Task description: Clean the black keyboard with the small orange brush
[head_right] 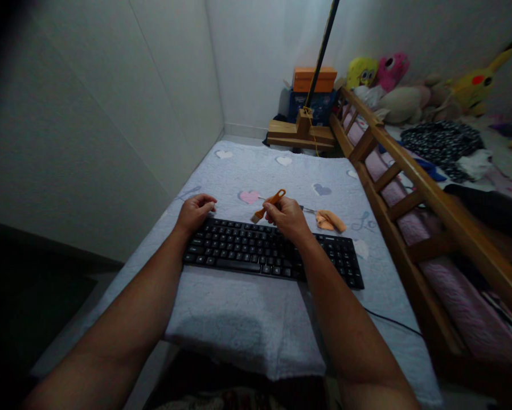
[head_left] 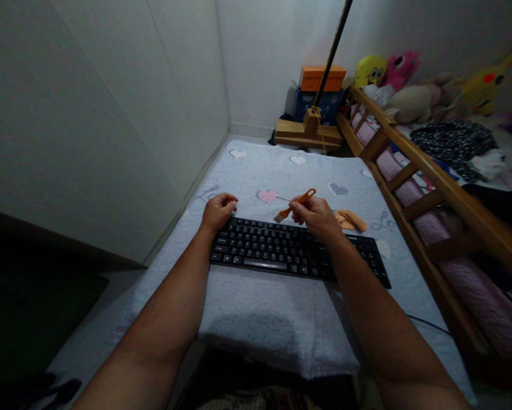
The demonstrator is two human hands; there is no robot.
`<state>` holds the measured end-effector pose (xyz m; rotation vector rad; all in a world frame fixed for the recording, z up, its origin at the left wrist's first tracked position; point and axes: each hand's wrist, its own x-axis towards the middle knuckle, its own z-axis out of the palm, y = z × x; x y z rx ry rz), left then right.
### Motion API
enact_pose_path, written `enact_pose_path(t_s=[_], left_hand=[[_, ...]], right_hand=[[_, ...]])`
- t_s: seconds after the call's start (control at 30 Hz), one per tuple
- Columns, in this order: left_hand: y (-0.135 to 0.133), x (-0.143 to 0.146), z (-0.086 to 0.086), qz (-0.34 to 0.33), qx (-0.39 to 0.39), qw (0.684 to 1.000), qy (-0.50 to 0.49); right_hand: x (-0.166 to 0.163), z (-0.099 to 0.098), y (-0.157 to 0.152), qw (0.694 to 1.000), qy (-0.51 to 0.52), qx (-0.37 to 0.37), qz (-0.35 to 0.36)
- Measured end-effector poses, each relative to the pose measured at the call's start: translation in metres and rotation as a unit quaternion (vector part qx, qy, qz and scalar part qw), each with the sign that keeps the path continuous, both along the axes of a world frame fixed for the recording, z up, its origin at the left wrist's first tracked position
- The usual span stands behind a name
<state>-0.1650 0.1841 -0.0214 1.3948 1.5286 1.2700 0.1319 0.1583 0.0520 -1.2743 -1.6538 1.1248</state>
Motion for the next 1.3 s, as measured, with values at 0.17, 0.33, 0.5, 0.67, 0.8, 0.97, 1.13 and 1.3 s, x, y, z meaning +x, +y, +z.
enact_pose_path(t_s=[0.17,0.33,0.5,0.67,0.8,0.97,1.13,1.3], left_hand=[[-0.001,0.000,0.002,-0.001,-0.002,1.000,-0.002],[-0.001,0.001,0.003,-0.001,-0.003,1.000,0.002],[-0.001,0.001,0.004,-0.001,0.001,1.000,0.006],[-0.002,0.001,0.003,-0.001,0.001,1.000,0.004],[-0.001,0.001,0.002,-0.002,0.004,1.000,0.003],[-0.001,0.000,0.001,-0.002,0.001,1.000,-0.002],[-0.001,0.000,0.002,-0.001,-0.003,1.000,-0.003],[-0.001,0.000,0.002,0.001,-0.001,1.000,0.002]], right_hand=[[-0.009,-0.003,0.007,1.000,0.015,-0.019,0.012],[-0.013,-0.010,0.008,0.999,0.020,-0.029,0.029],[-0.008,-0.007,0.008,0.999,-0.018,-0.029,0.039],[0.006,0.000,0.008,0.997,-0.051,-0.031,0.046],[0.018,0.003,0.008,0.996,-0.065,-0.026,0.046],[0.027,0.006,0.008,0.995,-0.090,-0.026,0.041],[0.034,0.008,0.009,0.994,-0.102,-0.017,0.027],[0.038,0.013,0.010,0.993,-0.119,0.001,-0.014]])
